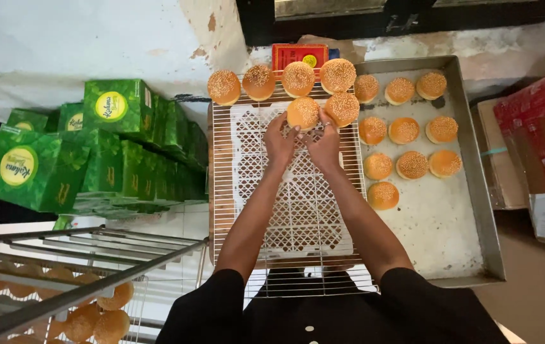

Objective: Arrange hamburger buns from a baking tray onto a cooling rack.

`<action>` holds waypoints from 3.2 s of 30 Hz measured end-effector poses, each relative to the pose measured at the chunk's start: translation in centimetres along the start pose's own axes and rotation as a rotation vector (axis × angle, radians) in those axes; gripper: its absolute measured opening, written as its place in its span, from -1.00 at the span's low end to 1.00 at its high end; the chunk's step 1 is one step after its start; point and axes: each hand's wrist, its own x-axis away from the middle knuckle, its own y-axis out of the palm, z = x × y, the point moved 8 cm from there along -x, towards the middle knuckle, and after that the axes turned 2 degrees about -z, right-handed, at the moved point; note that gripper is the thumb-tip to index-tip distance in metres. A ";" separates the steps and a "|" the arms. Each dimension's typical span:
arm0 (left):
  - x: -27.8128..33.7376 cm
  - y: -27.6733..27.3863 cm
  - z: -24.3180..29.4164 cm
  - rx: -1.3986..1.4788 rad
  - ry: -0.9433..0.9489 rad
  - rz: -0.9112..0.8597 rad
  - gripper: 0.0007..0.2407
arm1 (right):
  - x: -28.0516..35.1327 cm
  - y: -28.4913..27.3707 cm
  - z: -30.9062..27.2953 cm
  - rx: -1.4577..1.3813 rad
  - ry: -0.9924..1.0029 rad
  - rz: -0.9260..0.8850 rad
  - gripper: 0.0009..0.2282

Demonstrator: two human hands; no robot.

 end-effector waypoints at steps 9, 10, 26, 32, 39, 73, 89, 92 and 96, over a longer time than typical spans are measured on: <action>-0.3 0.3 -0.5 -0.020 0.033 0.011 -0.55 | 0.0 0.1 0.2 -0.017 0.002 -0.015 -0.22; -0.3 0.1 -0.2 -0.020 0.035 0.011 -0.55 | -0.1 0.0 0.0 -0.018 0.001 -0.014 -0.22; 4.7 -0.3 6.5 -0.094 0.122 0.112 -0.54 | 3.8 -5.4 -1.7 -0.064 -0.069 -0.025 -0.36; 9.6 2.9 10.5 -0.028 0.110 0.083 -0.55 | 6.7 -11.5 -1.2 -0.166 -0.221 0.079 -0.38; 14.8 8.7 13.0 -0.036 0.155 0.082 -0.53 | 8.8 -18.8 1.9 -0.194 -0.242 0.125 -0.43; 28.9 26.0 2.8 -0.204 -0.379 0.035 -0.43 | 11.7 -25.6 22.2 0.204 0.144 -0.397 -0.29; 30.5 26.7 -4.2 -0.203 -0.560 0.029 -0.39 | 12.4 -23.6 22.2 0.301 0.046 -0.540 -0.21; 30.9 26.8 -4.1 -0.189 -0.603 0.045 -0.39 | 12.9 -23.8 22.5 0.329 0.058 -0.519 -0.21; 30.4 26.6 -1.6 -0.184 -0.603 0.055 -0.40 | 13.6 -24.4 22.3 0.312 0.046 -0.497 -0.26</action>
